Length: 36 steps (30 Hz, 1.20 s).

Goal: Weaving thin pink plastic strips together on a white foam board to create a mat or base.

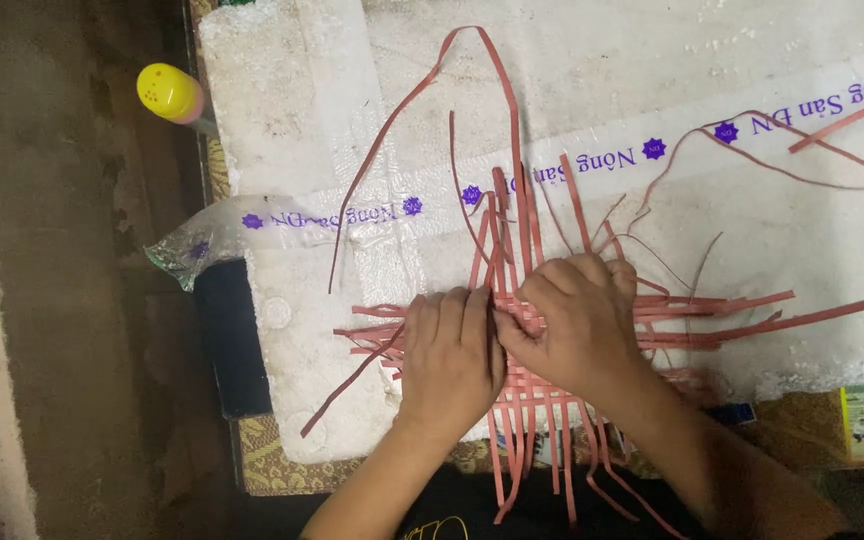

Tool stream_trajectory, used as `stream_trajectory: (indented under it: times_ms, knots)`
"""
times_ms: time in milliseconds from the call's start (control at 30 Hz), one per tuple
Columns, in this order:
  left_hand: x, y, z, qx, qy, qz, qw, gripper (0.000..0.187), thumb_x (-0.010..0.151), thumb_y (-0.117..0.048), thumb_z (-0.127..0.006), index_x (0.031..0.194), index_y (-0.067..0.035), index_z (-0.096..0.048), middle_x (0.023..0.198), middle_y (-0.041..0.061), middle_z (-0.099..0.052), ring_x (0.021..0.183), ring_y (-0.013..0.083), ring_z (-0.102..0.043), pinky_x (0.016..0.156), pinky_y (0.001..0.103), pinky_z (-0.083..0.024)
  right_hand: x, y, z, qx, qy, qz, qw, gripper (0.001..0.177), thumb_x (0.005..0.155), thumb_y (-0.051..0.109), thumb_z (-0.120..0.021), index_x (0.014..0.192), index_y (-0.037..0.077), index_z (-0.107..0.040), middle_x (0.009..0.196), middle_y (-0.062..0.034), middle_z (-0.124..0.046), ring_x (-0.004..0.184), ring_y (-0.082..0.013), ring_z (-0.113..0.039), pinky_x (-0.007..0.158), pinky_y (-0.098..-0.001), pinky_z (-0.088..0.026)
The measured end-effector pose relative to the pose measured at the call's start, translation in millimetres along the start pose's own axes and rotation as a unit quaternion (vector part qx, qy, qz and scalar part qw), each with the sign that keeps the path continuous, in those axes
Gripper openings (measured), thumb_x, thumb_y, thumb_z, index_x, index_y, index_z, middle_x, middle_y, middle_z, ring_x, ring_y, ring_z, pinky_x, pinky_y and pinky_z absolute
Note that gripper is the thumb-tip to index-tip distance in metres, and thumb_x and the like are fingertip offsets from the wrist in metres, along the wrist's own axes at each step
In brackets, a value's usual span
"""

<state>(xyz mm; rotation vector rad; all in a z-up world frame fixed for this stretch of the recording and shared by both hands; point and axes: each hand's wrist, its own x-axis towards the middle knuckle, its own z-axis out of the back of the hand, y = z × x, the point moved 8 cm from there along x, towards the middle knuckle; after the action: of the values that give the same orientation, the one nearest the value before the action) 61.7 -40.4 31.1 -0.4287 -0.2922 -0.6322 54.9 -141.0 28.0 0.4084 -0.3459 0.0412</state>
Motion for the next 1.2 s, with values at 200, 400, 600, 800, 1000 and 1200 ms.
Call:
stream_trajectory:
  times_ms: [200,400,600,800,1000,1200]
  knots:
    - [2.0,-1.9,-1.0,0.001,0.015,-0.007,1.000,0.029,0.074,-0.017,-0.049,0.099,-0.004,-0.056,0.085,0.013,-0.051,0.083,0.0285,-0.050,0.083,0.041,-0.036,1.2,-0.5,0.6,0.007,0.017,-0.003,1.000,0.017,0.061,0.031,-0.065,0.067,0.017,-0.056,0.065,0.0012,-0.050,0.075,-0.0231,-0.053,0.066,-0.0402,-0.033]
    - [1.8,-0.3,-5.1,-0.006,0.018,-0.018,1.000,0.026,0.075,-0.018,-0.048,0.096,-0.006,-0.058,0.084,0.014,-0.050,0.080,0.0294,-0.050,0.080,0.043,-0.038,-1.0,-3.9,-6.4,0.002,0.031,0.006,1.000,0.019,0.060,0.030,-0.065,0.071,0.018,-0.057,0.068,0.0012,-0.051,0.077,-0.0224,-0.053,0.067,-0.0402,-0.033]
    - [1.7,-3.5,-2.5,0.011,0.011,-0.024,1.000,0.026,0.080,-0.024,-0.045,0.102,-0.017,-0.057,0.083,0.013,-0.049,0.078,0.0312,-0.049,0.078,0.046,-0.037,3.3,-5.3,14.0,0.112,0.026,-0.008,0.993,0.015,0.063,0.015,-0.065,0.077,0.014,-0.060,0.073,-0.0014,-0.055,0.074,-0.0248,-0.055,0.066,-0.0379,-0.037]
    - [1.2,-5.9,-3.4,0.018,0.002,-0.028,0.999,0.023,0.081,-0.029,-0.047,0.098,-0.018,-0.059,0.085,0.014,-0.050,0.080,0.0318,-0.049,0.079,0.047,-0.036,-3.5,-25.3,39.8,0.088,-0.005,-0.024,0.996,0.017,0.070,0.009,-0.063,0.087,0.012,-0.062,0.086,-0.0039,-0.057,0.081,-0.0254,-0.055,0.073,-0.0351,-0.040]
    - [2.6,-22.1,-8.6,0.011,0.027,-0.070,0.997,0.024,0.079,-0.016,-0.048,0.099,-0.007,-0.056,0.097,0.019,-0.051,0.087,0.0324,-0.049,0.080,0.044,-0.037,-10.5,-16.3,29.1,-0.004,0.010,0.013,1.000,0.017,0.072,0.016,-0.062,0.089,0.014,-0.063,0.090,-0.0059,-0.058,0.083,-0.0278,-0.055,0.072,-0.0379,-0.041]
    - [3.7,-28.1,-16.9,-0.021,0.081,-0.090,0.992,0.034,0.072,-0.012,-0.050,0.104,-0.002,-0.052,0.098,0.019,-0.050,0.086,0.0341,-0.047,0.075,0.042,-0.038,-10.6,-15.5,26.7,-0.014,0.017,0.003,1.000,0.014,0.075,0.018,-0.060,0.088,0.015,-0.064,0.087,-0.0050,-0.057,0.081,-0.0265,-0.055,0.068,-0.0360,-0.042]
